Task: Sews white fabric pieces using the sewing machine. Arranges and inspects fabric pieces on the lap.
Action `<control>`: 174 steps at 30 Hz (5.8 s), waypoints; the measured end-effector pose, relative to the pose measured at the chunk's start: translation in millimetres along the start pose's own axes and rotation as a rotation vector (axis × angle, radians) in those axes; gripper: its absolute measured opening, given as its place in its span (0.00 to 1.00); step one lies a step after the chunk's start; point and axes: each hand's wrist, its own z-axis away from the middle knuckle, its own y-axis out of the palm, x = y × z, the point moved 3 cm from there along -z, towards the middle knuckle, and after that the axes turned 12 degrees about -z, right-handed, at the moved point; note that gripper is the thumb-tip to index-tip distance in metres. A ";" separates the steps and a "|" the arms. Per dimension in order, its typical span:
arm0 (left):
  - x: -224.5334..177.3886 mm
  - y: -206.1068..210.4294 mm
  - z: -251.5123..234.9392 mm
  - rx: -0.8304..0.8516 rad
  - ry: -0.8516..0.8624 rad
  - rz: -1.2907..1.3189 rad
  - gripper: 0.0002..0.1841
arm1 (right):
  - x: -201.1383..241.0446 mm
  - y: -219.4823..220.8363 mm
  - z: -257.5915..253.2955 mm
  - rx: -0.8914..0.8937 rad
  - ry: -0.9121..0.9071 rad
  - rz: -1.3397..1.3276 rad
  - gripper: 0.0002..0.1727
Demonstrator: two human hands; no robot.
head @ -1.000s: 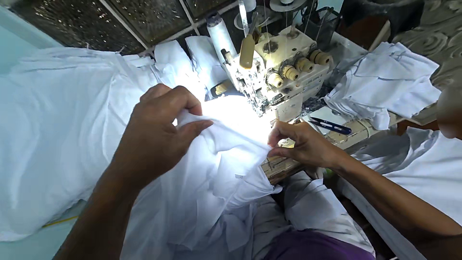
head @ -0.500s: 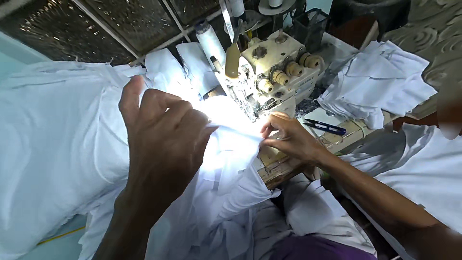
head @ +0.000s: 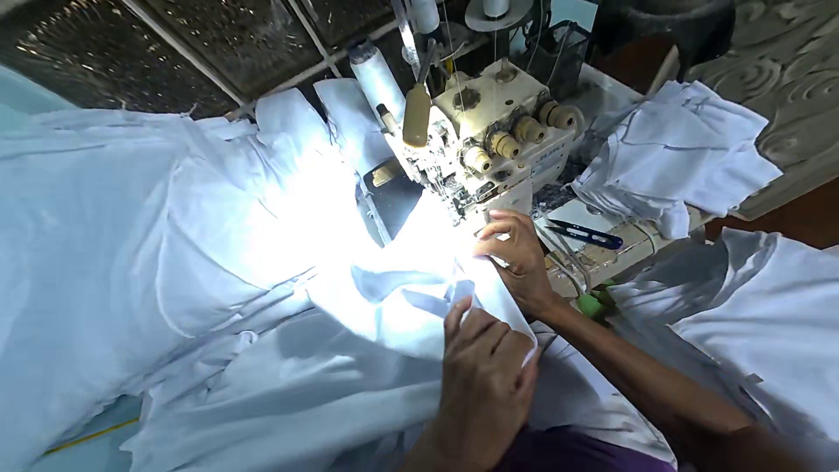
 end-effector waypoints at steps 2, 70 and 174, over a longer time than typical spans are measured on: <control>-2.0 9.3 3.3 0.001 -0.011 -0.028 0.08 | -1.1 -0.9 3.2 -0.023 0.018 -0.006 0.06; 104.6 -170.3 -54.5 0.505 0.211 -0.403 0.16 | 86.3 13.0 -68.1 0.588 0.213 -0.658 0.10; 86.3 -90.7 -58.9 0.212 0.305 -0.367 0.16 | 38.0 -38.0 -37.1 0.832 0.127 -0.190 0.09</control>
